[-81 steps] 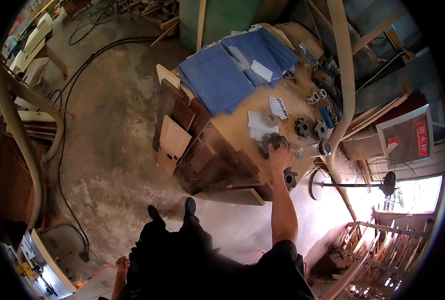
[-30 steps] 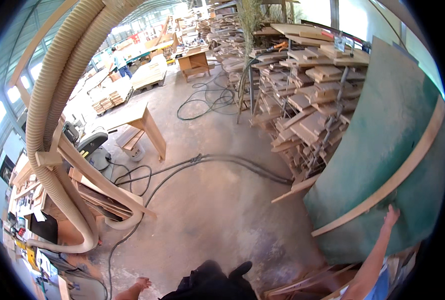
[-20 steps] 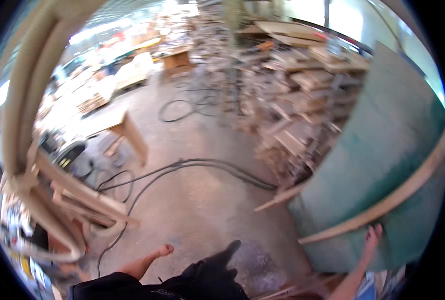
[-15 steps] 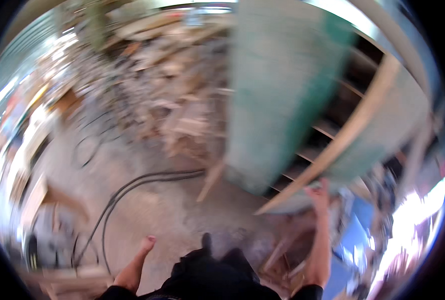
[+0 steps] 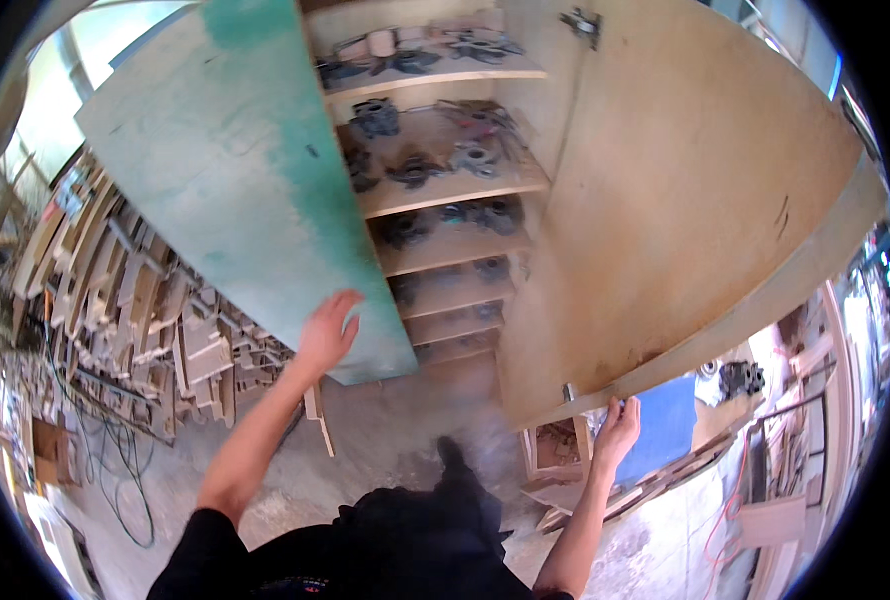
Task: The person operates a yellow mortising machine in a woodworking workshop. They mark a wooden plank, retrieve a chisel from a cabinet, install it into the machine using a hammer and wrench, and then feed the plank through the machine to cut mortises.
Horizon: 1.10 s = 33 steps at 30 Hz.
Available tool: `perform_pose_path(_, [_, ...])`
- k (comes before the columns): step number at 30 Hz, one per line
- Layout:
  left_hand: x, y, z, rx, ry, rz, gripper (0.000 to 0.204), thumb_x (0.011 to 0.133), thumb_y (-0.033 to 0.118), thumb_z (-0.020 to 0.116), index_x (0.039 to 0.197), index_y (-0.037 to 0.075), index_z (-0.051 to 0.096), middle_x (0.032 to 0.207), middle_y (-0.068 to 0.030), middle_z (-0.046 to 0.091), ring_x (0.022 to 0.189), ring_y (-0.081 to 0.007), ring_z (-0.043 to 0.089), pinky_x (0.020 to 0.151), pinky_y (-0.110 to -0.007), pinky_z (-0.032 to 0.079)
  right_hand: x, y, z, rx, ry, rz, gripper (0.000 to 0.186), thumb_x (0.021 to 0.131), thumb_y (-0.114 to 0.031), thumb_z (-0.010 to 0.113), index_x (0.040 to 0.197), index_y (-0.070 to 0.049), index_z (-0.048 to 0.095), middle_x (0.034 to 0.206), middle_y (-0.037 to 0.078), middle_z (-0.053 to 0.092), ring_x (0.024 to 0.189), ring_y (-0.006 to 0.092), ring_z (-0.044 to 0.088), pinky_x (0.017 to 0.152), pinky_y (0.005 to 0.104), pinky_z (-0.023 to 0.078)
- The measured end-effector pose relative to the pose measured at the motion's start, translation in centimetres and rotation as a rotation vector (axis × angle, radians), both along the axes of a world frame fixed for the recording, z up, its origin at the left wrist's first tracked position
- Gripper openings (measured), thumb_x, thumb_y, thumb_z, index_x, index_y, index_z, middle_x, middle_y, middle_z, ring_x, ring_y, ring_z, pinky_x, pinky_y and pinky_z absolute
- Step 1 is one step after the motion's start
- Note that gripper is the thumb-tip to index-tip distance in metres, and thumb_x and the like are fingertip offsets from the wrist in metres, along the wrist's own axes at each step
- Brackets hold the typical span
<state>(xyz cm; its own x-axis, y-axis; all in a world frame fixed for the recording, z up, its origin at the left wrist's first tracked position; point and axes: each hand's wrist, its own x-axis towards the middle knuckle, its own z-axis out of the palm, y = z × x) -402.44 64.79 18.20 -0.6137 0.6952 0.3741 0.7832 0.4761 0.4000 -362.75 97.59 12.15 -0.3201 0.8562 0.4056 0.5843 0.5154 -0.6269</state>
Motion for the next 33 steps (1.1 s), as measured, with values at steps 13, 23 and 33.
perform_pose_path(13, [-8.9, 9.9, 2.0, -0.502, 0.55, 0.035, 0.022, 0.083, 0.012, 0.065, 0.103, 0.005, 0.062, 0.124, -0.0194, 0.058, 0.075, -0.0299, 0.071, 0.062, -0.043, 0.056, -3.5, -0.6, -0.8, -0.387, 0.514, -0.2, 0.014, 0.103, -0.015, 0.059, 0.103, -0.003, 0.053, 0.079, 0.014, 0.067, 0.062, 0.0224, 0.064, 0.055, 0.0311, 0.047])
perform_pose_path(23, [4.9, -1.3, 2.9, -0.354, 0.303, -0.045, 0.034, 0.086, 0.017, 0.068, 0.115, 0.004, 0.059, 0.123, -0.014, 0.057, 0.067, -0.0291, 0.066, 0.061, -0.042, 0.054, -9.2, -6.2, -3.8, -0.109, 0.751, -0.211, 0.035, 0.103, -0.012, 0.055, 0.128, 0.006, 0.039, 0.127, 0.022, 0.056, 0.115, 0.0279, 0.06, 0.101, 0.0409, 0.049])
perform_pose_path(33, [14.7, -23.0, 1.0, -0.245, 0.398, 0.234, 0.018, 0.072, 0.01, 0.072, 0.09, 0.01, 0.072, 0.105, -0.0032, 0.065, 0.07, -0.0245, 0.062, 0.059, -0.037, 0.052, -12.7, -8.9, -4.7, 0.19, -0.274, 0.635, 0.049, 0.083, -0.001, 0.057, 0.131, 0.003, 0.05, 0.14, 0.024, 0.047, 0.138, 0.047, 0.039, 0.113, 0.0556, 0.036])
